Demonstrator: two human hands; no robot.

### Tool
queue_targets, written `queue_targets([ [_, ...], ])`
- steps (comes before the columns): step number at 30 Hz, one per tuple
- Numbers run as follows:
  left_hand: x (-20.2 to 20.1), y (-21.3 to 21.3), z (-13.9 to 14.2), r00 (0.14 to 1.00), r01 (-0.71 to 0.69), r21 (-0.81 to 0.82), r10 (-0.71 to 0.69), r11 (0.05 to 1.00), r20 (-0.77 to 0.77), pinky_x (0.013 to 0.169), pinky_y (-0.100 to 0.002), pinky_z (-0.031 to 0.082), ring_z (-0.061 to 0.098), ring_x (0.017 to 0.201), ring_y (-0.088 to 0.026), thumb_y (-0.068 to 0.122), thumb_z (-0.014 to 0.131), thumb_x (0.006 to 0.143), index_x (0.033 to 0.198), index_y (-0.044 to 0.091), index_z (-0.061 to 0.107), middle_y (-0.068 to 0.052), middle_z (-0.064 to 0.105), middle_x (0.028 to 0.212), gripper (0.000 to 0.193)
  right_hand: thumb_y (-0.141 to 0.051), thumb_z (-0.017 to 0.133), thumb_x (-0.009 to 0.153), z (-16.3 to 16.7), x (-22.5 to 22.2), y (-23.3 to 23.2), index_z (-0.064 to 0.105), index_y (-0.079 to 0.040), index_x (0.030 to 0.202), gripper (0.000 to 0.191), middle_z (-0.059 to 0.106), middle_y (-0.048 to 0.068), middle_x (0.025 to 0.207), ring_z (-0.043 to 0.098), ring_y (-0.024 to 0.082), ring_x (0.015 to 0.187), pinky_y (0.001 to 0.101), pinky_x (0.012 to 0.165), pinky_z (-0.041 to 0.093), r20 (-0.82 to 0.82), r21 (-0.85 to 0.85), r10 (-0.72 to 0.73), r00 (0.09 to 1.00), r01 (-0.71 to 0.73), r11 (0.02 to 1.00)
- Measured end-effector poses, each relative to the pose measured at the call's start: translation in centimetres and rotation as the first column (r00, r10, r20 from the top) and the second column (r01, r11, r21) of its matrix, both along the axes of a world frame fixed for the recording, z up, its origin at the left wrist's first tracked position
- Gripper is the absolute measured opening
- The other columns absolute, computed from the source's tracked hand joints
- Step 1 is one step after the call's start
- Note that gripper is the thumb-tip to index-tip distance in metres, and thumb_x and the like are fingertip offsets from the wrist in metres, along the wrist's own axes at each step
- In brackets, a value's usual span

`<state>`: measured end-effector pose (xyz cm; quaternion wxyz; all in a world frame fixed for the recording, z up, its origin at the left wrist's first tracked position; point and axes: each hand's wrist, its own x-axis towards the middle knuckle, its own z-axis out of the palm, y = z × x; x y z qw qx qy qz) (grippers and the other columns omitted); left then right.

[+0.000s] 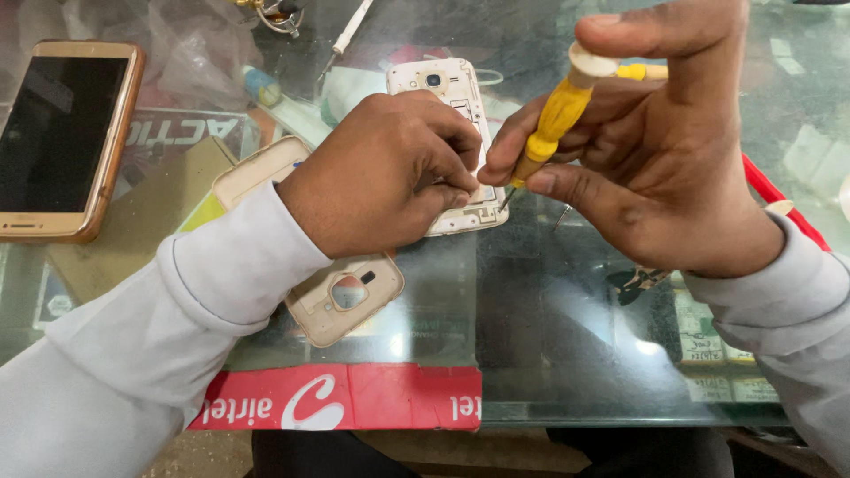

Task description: The person uses a yellow-handled screwdriver to tighten screws on the back of a white Samsung smartphone. They then place the back cover onto the phone and press it into place, completing the assembly.

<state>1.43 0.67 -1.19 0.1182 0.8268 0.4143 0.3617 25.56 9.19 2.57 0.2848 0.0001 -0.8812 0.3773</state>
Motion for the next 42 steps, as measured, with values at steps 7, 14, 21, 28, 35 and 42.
queue_targets([
  [7, 0.0, 0.1, 0.0, 1.000, 0.010, 0.019, -0.010, 1.000, -0.011, 0.083, -0.038, 0.056, 0.070, 0.094, -0.027, 0.004, 0.079, 0.077, 0.089, 0.003, 0.079, -0.008, 0.072, 0.097, 0.012, 0.011, 0.069, 0.102, 0.1, 0.6, 0.7, 0.022, -0.013, 0.150, 0.072, 0.053, 0.020, 0.131, 0.069, 0.025, 0.113, 0.0348, 0.098, 0.069, -0.007, 0.079, 0.043, 0.999, -0.042, 0.996],
  [14, 0.1, 0.0, 0.1, 0.999, 0.004, 0.007, -0.004, 1.000, -0.036, 0.082, -0.039, 0.056, 0.070, 0.093, -0.028, 0.004, 0.080, 0.077, 0.087, 0.003, 0.080, -0.008, 0.073, 0.095, 0.011, 0.010, 0.078, 0.089, 0.0, -0.3, 0.7, 0.023, -0.016, 0.142, 0.080, 0.056, 0.024, 0.119, 0.075, 0.028, 0.102, 0.0376, 0.089, 0.069, -0.039, 0.128, -0.029, 0.999, 0.034, 0.991],
  [21, 0.1, -0.1, 0.0, 1.000, 0.003, 0.037, -0.003, 0.999, -0.008, 0.084, -0.038, 0.056, 0.070, 0.097, -0.028, 0.004, 0.080, 0.077, 0.088, 0.003, 0.080, -0.009, 0.073, 0.102, 0.011, 0.002, 0.078, 0.092, 0.6, -0.1, 0.1, 0.020, -0.015, 0.139, 0.077, 0.066, 0.022, 0.121, 0.079, 0.027, 0.105, 0.0360, 0.095, 0.070, 0.102, -0.368, -0.095, 0.990, 0.126, 0.921],
  [28, 0.1, -0.1, 0.0, 1.000, 0.000, 0.018, 0.000, 1.000, -0.016, 0.083, -0.038, 0.056, 0.070, 0.095, -0.028, 0.002, 0.079, 0.077, 0.087, 0.003, 0.080, -0.008, 0.074, 0.098, 0.010, 0.008, 0.080, 0.083, 0.6, -0.6, 0.5, 0.018, -0.017, 0.137, 0.086, 0.052, 0.027, 0.124, 0.070, 0.034, 0.108, 0.0411, 0.093, 0.067, -0.023, 0.200, -0.062, 0.998, 0.066, 0.978],
  [35, 0.2, 0.2, -0.3, 1.000, -0.001, 0.044, 0.001, 0.999, -0.014, 0.082, -0.039, 0.056, 0.070, 0.094, -0.028, 0.003, 0.080, 0.076, 0.085, 0.003, 0.079, -0.008, 0.073, 0.097, 0.009, 0.005, 0.080, 0.092, -0.2, 0.0, 0.3, 0.020, -0.016, 0.138, 0.079, 0.050, 0.023, 0.125, 0.076, 0.023, 0.101, 0.0353, 0.092, 0.070, 0.008, 0.010, -0.097, 0.995, 0.097, 0.995],
  [42, 0.2, 0.1, -0.3, 1.000, -0.001, 0.066, 0.001, 0.998, -0.008, 0.084, -0.040, 0.056, 0.069, 0.097, -0.028, 0.003, 0.080, 0.077, 0.086, 0.003, 0.079, -0.009, 0.073, 0.098, 0.009, 0.010, 0.072, 0.097, 0.0, 0.1, 1.0, 0.018, -0.012, 0.139, 0.072, 0.057, 0.025, 0.122, 0.069, 0.034, 0.114, 0.0414, 0.100, 0.066, -0.025, 0.159, 0.042, 0.999, -0.037, 0.987],
])
